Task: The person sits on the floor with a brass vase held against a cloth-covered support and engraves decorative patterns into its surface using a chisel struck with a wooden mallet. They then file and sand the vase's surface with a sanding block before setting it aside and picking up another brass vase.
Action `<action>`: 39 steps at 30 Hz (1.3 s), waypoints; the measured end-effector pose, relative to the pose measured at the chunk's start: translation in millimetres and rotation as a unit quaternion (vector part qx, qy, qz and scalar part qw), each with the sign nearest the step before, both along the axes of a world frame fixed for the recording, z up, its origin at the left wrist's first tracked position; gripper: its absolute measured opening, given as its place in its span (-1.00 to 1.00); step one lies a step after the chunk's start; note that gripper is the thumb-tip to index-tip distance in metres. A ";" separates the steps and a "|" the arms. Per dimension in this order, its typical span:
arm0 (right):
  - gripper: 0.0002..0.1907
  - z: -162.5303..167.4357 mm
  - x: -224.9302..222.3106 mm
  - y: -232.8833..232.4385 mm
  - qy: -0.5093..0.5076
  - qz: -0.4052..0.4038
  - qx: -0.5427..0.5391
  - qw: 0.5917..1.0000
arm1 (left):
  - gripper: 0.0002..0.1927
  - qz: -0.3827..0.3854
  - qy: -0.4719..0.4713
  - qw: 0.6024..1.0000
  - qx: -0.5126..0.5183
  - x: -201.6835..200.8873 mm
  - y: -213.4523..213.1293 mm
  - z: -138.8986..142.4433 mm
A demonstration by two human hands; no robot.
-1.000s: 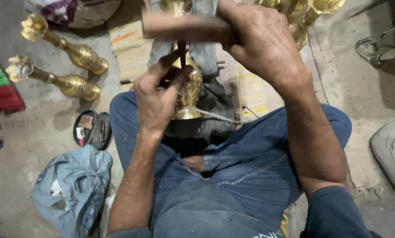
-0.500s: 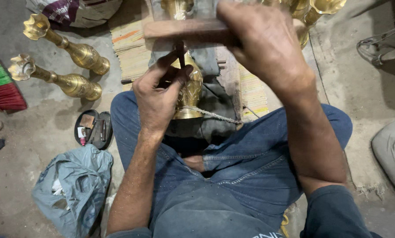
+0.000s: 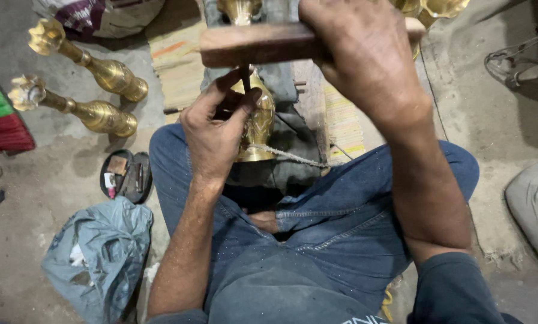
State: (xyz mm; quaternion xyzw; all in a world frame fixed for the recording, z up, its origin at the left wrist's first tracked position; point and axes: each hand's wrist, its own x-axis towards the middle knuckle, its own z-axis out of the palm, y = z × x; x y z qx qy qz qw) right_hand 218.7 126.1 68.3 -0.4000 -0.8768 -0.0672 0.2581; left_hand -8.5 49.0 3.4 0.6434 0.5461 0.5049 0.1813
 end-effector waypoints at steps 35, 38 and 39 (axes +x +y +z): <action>-0.66 5.8 4.6 -4.9 0.034 0.061 0.136 0.988 | -0.63 -0.031 -0.021 0.999 0.008 -4.1 0.3 -3.4; -0.66 8.5 2.2 -2.9 0.166 0.048 -0.176 0.969 | -0.68 -0.009 -0.006 1.000 -0.019 -5.2 1.2 -3.6; -0.67 8.8 2.4 -3.0 0.107 0.040 -0.076 0.991 | -0.72 -0.010 0.007 1.000 -0.007 -5.5 1.4 -3.6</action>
